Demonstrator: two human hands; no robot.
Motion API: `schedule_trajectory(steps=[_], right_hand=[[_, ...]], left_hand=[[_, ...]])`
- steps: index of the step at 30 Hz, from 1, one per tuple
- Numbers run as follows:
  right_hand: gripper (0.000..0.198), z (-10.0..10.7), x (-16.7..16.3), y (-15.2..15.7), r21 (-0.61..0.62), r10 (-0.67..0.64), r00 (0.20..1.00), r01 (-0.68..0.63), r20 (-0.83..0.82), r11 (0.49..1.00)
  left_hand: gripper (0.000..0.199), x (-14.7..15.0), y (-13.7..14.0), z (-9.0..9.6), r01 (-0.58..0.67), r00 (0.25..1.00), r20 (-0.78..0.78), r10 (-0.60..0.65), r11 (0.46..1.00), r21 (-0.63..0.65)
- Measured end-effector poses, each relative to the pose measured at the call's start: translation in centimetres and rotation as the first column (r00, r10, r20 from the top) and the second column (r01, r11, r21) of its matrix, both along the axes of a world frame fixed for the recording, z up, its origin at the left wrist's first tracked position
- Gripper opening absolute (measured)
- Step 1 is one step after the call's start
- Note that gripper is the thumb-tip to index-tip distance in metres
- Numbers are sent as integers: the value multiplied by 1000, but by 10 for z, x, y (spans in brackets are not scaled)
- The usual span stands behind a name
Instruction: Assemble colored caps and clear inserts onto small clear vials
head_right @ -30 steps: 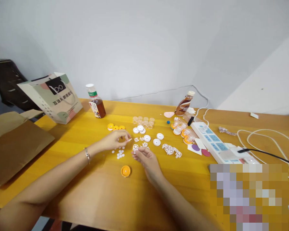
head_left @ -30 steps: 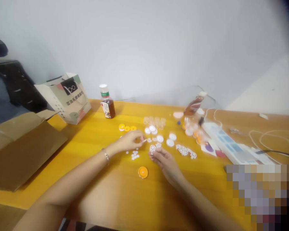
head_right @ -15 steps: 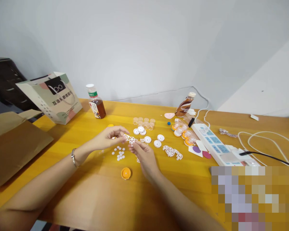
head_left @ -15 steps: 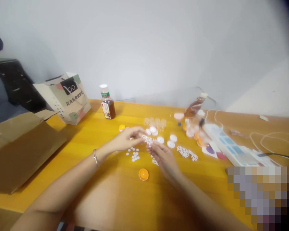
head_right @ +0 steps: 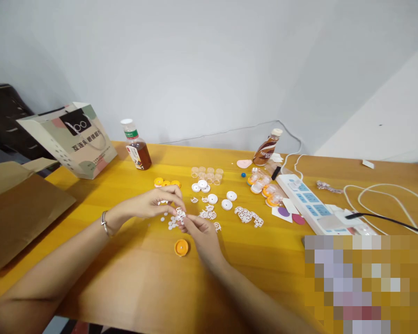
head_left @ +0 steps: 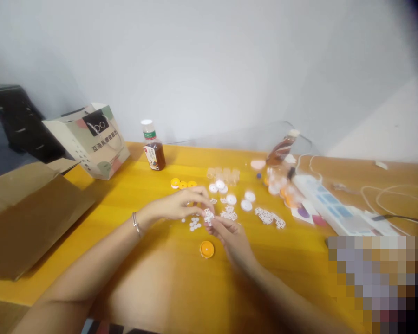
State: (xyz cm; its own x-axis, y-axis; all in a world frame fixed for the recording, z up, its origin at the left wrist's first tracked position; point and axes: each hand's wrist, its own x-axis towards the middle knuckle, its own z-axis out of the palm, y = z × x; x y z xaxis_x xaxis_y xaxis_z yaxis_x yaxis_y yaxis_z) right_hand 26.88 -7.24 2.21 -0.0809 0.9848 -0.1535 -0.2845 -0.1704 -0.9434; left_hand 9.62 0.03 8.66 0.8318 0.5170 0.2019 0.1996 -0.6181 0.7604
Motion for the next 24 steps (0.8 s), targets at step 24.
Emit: schedule_trajectory(steps=[24], right_hand=[[15,-6,-3,-6,50,-28,999,27,18,998]], left_hand=[[24,0,0,2,137,987,-76,-139,990,-25]])
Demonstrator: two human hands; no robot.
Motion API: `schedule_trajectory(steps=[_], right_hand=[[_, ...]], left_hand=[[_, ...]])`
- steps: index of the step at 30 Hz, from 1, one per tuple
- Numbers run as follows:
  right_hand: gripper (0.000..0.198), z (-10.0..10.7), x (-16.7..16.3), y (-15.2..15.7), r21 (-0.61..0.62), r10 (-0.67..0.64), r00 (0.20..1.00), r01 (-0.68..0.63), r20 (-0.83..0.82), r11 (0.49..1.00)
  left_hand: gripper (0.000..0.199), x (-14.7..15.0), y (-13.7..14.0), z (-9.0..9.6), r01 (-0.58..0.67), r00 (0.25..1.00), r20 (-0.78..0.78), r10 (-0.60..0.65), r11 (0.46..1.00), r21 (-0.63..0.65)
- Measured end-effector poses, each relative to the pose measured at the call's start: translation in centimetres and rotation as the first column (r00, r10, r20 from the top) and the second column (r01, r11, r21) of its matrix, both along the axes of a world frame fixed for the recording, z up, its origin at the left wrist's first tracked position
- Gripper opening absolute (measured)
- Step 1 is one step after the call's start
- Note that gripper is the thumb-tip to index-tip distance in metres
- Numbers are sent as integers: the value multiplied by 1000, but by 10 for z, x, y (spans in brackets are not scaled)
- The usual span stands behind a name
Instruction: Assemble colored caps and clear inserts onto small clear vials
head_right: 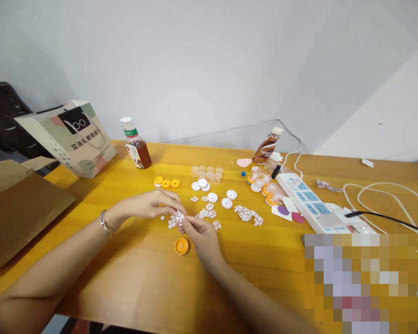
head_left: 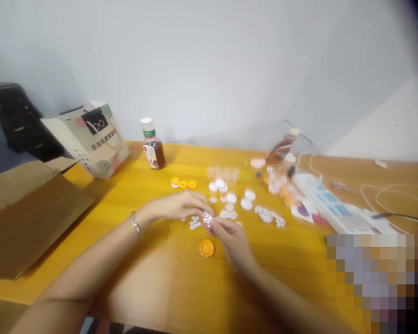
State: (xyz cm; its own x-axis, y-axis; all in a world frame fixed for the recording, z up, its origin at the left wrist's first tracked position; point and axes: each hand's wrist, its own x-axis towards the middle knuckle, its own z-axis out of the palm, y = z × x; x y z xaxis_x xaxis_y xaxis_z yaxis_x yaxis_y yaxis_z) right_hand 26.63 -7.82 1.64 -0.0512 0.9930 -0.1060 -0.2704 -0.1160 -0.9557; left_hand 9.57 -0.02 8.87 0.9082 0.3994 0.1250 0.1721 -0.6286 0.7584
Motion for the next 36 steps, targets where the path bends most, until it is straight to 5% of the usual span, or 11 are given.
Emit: schedule_trajectory(steps=[5,10,15,21,36], right_hand=[[15,0,-1,1,-27,-35,999,35,16,999],[15,-1,1,4,-53,-78,996,76,-37,996],[14,0,3,4,-53,-94,994,92,-52,994],[14,0,2,4,-44,-100,994,98,-46,994],[13,-7,2,6,-45,-65,998,64,-25,997]], left_hand=[[25,2,-1,-4,-4,1000,7,4,1000,15],[31,6,-4,-14,-140,990,23,142,988,-69],[36,9,-9,-32,-305,944,35,328,908,-288],[23,18,-13,-37,-426,868,95,487,830,-360],[22,15,-10,-37,-403,894,38,446,839,-365]])
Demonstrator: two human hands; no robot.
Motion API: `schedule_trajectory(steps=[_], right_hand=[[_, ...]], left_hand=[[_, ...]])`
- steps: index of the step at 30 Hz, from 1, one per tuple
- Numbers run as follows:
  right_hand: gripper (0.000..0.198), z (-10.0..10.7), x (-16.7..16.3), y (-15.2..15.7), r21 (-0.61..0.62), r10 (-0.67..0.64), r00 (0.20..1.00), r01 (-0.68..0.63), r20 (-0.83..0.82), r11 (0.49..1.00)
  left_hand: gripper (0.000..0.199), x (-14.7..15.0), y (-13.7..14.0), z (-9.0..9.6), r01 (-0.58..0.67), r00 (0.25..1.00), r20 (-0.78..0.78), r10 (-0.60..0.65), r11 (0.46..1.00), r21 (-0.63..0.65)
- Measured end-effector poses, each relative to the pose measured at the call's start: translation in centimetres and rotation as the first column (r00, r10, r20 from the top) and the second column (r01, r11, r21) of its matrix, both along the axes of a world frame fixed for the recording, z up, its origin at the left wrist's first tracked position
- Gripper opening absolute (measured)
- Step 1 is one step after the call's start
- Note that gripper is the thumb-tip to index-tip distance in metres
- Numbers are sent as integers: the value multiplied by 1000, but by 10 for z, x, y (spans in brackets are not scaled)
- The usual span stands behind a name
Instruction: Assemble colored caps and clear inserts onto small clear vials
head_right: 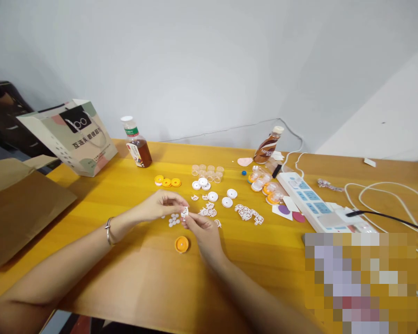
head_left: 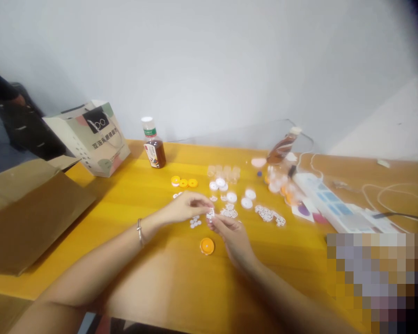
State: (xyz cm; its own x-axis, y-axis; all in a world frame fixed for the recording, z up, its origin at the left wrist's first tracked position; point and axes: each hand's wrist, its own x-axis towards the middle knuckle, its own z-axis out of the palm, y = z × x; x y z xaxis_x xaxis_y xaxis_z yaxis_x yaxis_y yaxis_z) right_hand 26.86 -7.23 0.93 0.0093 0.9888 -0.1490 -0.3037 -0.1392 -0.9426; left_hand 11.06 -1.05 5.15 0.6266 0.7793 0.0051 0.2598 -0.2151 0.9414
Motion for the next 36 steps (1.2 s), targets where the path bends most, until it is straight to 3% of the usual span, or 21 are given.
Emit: schedule_trajectory(steps=[11,18,22,27,31,34,36], right_hand=[[10,4,-2,-3,-3,-2,997,2,75,1000],[10,2,-3,-3,-17,-16,997,18,73,1000],[12,2,-3,-3,-45,12,998,-15,-64,999],[19,3,1,-2,-143,121,934,-178,-337,974],[27,1,4,2,-169,191,897,-277,-399,946],[25,-1,5,4,-149,151,920,-217,-362,965],[21,-2,4,4,-151,98,938,-155,-333,976]], left_hand=[[22,-2,0,2,76,995,-66,-76,997,-1],[19,0,-3,-1,55,996,-65,-56,998,-13],[16,-3,3,-3,69,998,7,-69,998,-3],[12,-8,8,-1,139,987,81,-142,989,41],[18,-7,12,-3,188,980,63,-190,981,44],[22,0,21,-11,61,998,4,-62,982,178],[21,8,28,-19,-28,995,-82,61,936,352]])
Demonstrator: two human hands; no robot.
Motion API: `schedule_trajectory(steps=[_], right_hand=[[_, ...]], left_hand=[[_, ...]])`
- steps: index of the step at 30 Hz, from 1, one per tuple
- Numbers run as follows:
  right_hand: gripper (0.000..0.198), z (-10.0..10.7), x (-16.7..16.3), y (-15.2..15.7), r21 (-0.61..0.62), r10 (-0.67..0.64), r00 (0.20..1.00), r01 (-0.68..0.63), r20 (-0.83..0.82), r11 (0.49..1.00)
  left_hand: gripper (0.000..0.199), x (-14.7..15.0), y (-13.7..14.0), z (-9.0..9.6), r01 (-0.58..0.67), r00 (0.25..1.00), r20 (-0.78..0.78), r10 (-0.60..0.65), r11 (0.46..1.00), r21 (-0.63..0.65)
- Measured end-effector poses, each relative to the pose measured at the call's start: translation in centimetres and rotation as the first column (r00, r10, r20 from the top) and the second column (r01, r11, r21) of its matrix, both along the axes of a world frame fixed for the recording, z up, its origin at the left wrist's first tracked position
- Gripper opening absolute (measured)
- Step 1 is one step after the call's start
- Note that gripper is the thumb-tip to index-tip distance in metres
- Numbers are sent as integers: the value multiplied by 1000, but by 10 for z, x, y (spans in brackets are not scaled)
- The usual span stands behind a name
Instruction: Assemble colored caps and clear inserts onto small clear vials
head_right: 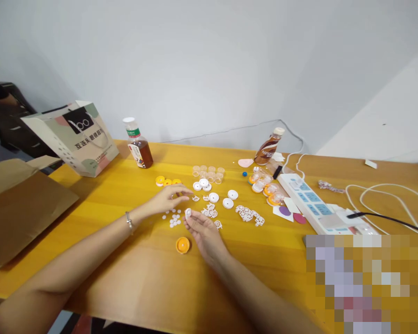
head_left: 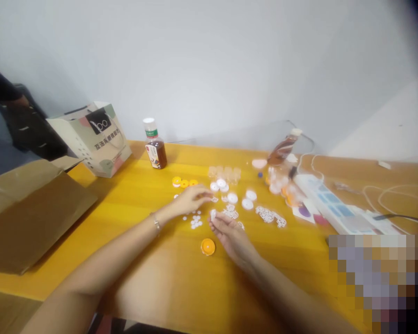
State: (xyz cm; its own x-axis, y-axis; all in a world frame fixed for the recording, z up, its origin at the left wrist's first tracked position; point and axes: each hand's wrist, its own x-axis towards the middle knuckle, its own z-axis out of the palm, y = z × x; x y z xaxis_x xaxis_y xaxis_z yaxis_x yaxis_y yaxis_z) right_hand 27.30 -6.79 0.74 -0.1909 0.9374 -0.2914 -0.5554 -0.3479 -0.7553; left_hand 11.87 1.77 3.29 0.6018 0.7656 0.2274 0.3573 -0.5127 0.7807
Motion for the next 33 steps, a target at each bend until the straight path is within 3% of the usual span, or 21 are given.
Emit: schedule_trajectory(steps=[2,5,14,16,18,20,23,28,33], right_hand=[[18,-1,-1,0,-8,-49,998,49,28,999],[15,-1,-1,0,-12,-98,993,99,63,995],[12,-5,2,3,56,-214,966,208,146,977],[12,-7,3,4,71,-238,959,230,152,971],[12,-7,2,4,74,-244,958,235,153,969],[11,-7,2,4,71,-245,959,237,143,969],[11,-7,0,3,66,-246,959,239,143,969],[13,-10,-1,2,81,-247,954,236,169,968],[11,-10,-2,2,86,-233,956,221,180,972]], left_hand=[[18,10,6,-8,-19,995,-99,33,990,137],[13,22,11,-18,11,980,-195,30,978,208],[18,17,8,-23,-73,979,-173,104,981,178],[21,9,5,-22,-124,988,-85,131,989,79],[24,1,-1,-21,-143,986,69,152,983,-114],[30,-4,-9,-21,-99,961,216,173,943,-316],[35,-6,-21,-23,-4,916,348,200,872,-490],[35,2,-35,-24,14,854,430,291,815,-579],[32,5,-41,-27,-58,854,422,305,861,-505]])
